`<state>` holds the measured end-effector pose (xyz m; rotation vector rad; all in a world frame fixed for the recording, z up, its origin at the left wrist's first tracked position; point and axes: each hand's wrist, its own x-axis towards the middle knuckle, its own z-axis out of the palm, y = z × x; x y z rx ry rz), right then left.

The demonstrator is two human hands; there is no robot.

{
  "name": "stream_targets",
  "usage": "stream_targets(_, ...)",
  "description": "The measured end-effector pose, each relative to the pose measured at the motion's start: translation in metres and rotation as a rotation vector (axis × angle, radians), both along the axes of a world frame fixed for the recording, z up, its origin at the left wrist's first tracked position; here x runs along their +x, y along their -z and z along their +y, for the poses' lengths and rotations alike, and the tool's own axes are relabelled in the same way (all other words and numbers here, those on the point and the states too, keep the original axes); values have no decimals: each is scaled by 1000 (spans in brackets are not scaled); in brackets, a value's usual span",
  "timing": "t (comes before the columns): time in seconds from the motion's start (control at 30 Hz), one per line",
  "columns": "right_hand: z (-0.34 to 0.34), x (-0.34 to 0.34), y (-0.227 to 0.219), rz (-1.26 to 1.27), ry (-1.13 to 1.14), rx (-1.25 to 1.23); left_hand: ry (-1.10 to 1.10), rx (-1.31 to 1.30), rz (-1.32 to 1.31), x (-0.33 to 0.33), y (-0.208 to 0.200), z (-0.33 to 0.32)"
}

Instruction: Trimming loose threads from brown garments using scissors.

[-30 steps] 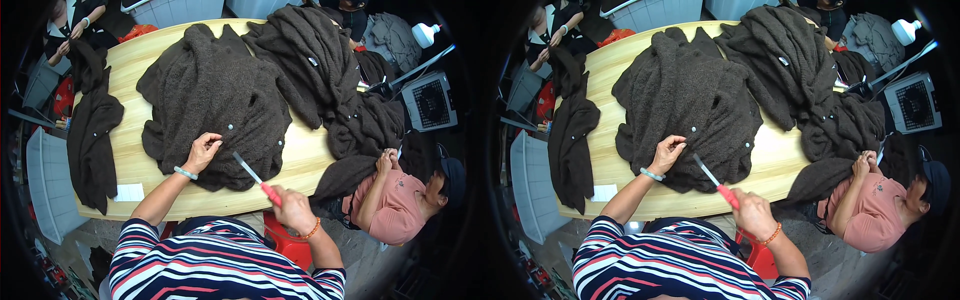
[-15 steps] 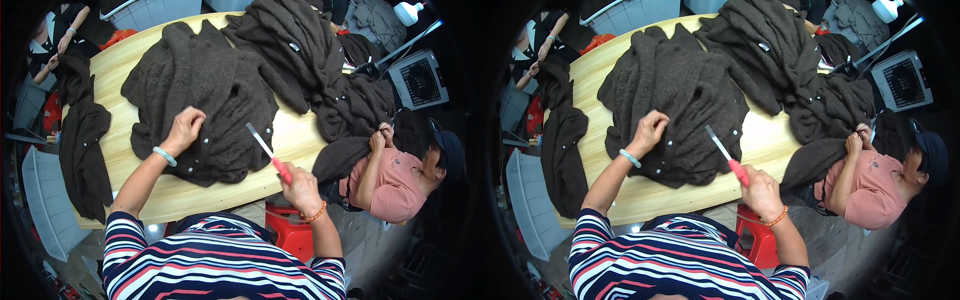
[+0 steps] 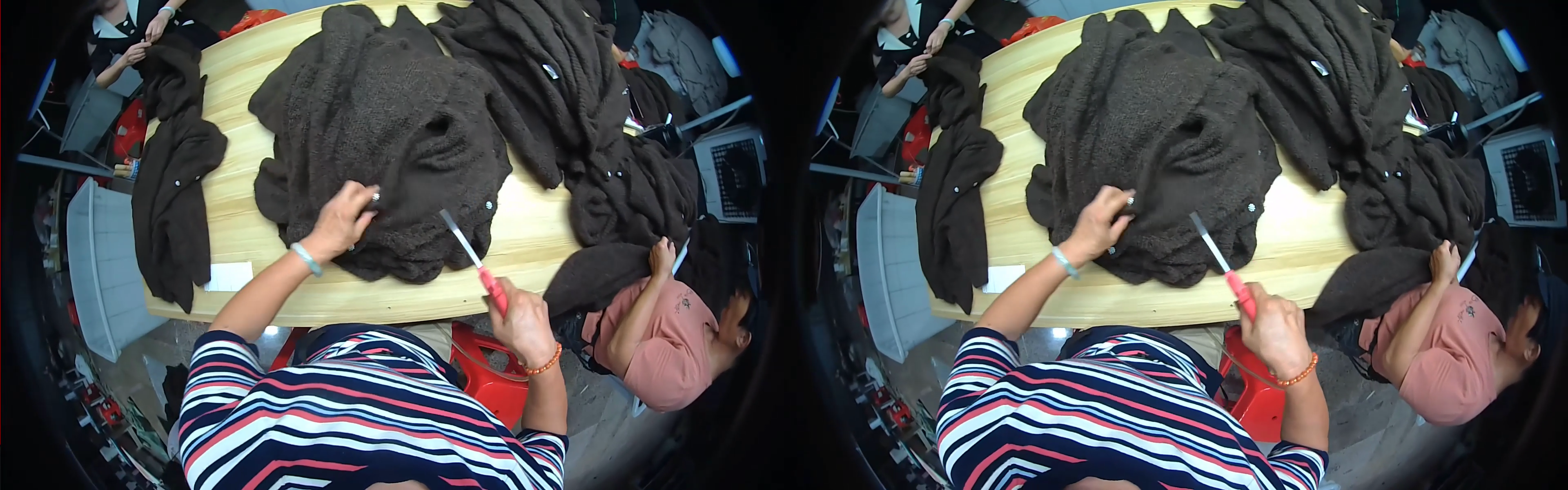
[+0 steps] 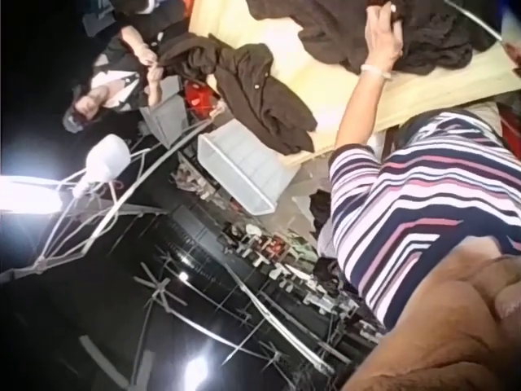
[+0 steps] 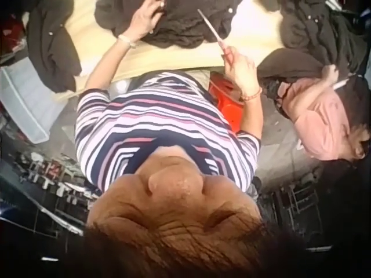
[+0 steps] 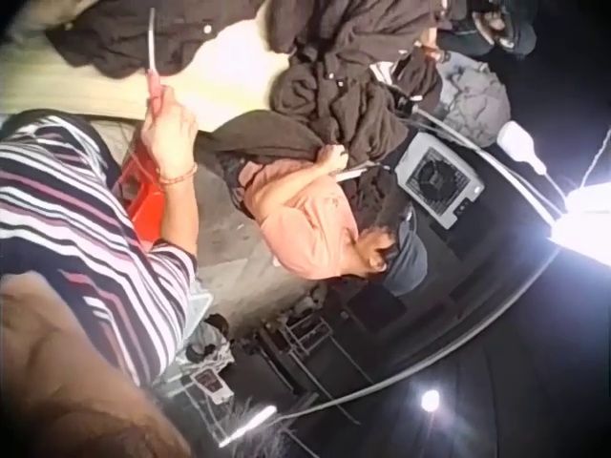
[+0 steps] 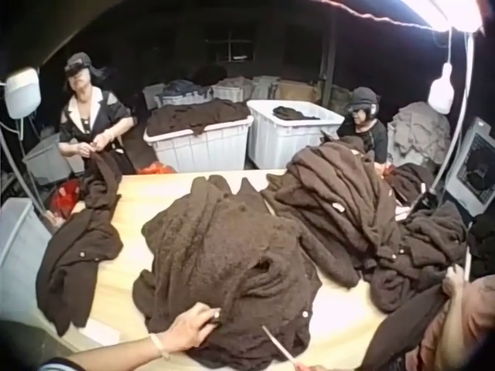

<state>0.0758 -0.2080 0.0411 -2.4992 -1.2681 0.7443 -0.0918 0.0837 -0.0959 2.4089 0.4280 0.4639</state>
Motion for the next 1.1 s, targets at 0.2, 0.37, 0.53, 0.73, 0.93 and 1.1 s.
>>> stream_targets(0.2, 9, -20, 5, 138, -325, -58, -131, -140, -96, -9, 51, -23)
stream_targets(0.37, 1, 4, 19, 75, -196, 34, -33, -482, 211, -19, 9, -5)
stream_targets(0.53, -9, 46, 22, -90, 115, 251, -497, -222, 429, -4, -121, 101)
stream_targets(0.73, -28, 71, 33, -87, 224, 184, -157, 563, -152, 29, -118, 23)
stream_targets(0.93, -34, 71, 33, 11, 156, 122, 82, 471, 204, 80, -25, -71)
stream_targets(1.1, -51, 63, 32, 158, 19, -33, 153, -126, 231, 76, -49, -33)
